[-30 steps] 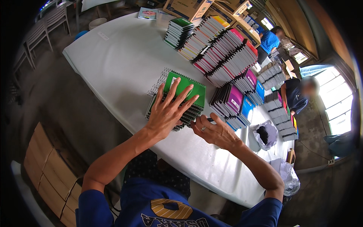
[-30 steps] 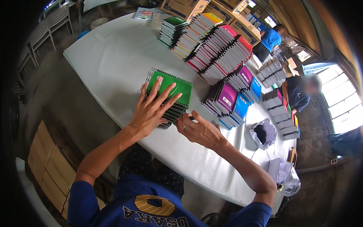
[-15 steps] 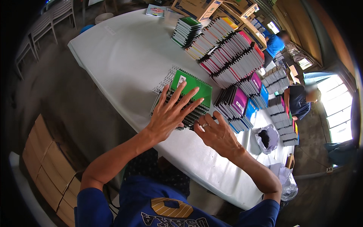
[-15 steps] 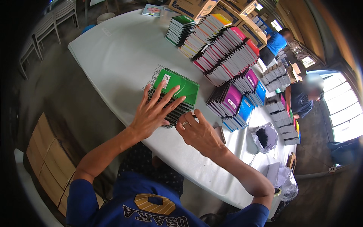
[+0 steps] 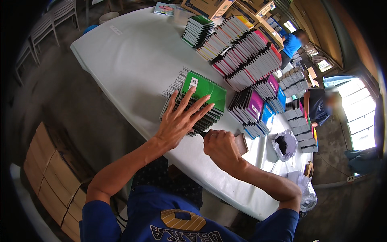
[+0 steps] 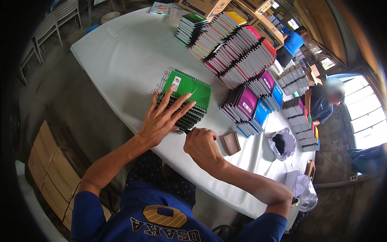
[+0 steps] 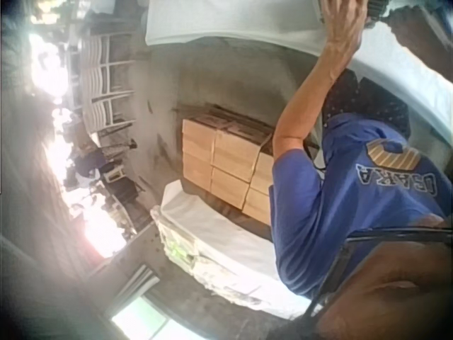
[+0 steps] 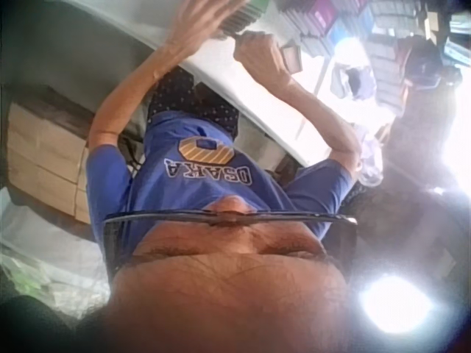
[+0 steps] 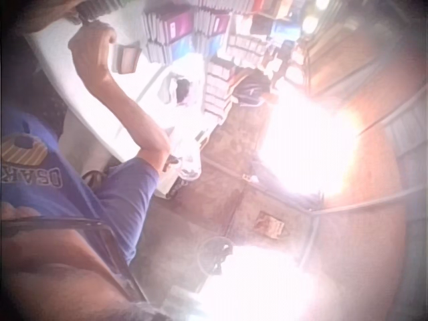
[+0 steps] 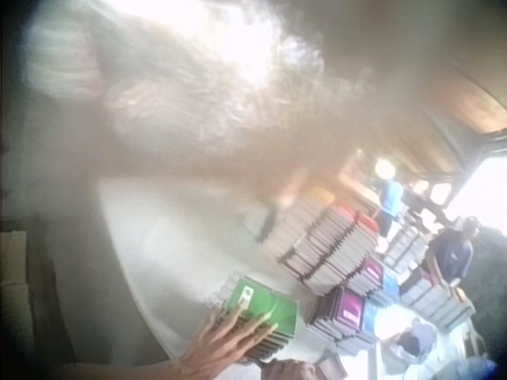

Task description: The person organizes and packages spiral notebooks at a large table, using pliers to trim and secure the spiral binding on stacks of green notebooks. The person then stacks the finished notebooks together and moves them to the side of the workspace.

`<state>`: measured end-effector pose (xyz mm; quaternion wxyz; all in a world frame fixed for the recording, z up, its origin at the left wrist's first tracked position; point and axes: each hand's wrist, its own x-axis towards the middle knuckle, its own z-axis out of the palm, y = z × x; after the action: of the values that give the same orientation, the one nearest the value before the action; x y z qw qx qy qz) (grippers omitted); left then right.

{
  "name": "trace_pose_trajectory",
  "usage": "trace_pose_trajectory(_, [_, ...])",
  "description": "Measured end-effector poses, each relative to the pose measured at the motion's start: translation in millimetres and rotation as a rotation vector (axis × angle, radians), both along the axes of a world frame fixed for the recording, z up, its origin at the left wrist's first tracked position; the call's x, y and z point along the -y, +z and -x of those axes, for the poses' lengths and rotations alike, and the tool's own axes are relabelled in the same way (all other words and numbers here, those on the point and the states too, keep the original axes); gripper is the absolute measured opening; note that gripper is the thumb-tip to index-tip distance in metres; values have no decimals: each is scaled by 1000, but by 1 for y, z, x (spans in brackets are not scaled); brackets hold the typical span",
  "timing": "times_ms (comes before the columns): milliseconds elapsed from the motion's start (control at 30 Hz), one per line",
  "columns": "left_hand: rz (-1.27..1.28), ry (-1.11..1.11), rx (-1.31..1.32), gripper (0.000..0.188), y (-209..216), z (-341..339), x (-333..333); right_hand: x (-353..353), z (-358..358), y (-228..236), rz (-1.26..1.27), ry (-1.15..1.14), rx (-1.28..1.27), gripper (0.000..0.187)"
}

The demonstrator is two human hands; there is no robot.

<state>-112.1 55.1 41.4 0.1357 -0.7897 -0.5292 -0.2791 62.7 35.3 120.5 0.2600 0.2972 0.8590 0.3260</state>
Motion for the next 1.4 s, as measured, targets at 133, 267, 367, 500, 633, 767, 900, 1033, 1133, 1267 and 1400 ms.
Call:
trace_pose_trajectory(133, [55, -94, 135, 105, 3, -2, 9, -24, -15, 21, 124, 247, -128, 27])
trace_pose_trajectory(267, [-24, -16, 62, 107, -15, -2, 4, -36, -24, 10, 47, 530, -70, 32])
trace_pose_trajectory(367, [-32, -12, 37, 108, -17, -3, 1, -41, -31, 0, 0, 604, -32, 33])
trace_pose_trajectory(500, [-23, -16, 26, 107, -15, -4, 1, -25, -32, -15, -23, 521, -109, 25])
trace_pose_trajectory(633, [-19, 13, 38, 108, -12, 0, 4, 4, -1, -15, -3, 140, -38, 20])
trace_pose_trajectory(767, [-11, -17, 60, 107, -12, -2, 8, -12, -8, 8, 61, 286, -91, 27])
trace_pose_trajectory(900, [-22, -18, 21, 99, -26, -2, 6, -25, -23, -3, 54, 488, -41, 36])
trace_pose_trajectory(1033, [-94, 47, -34, 90, -30, -5, 3, -34, -34, -17, -56, 607, -1, 39])
trace_pose_trajectory(1133, [-75, 36, -20, 88, -30, -5, 3, -30, -37, -24, -120, 661, -11, 31])
trace_pose_trajectory(1267, [-47, 37, -10, 88, -26, -1, 5, -2, -7, -25, 36, 372, -137, 24])
trace_pose_trajectory(1400, [-6, 34, 31, 89, -23, -1, 11, 15, 8, -34, -155, 17, 3, 23])
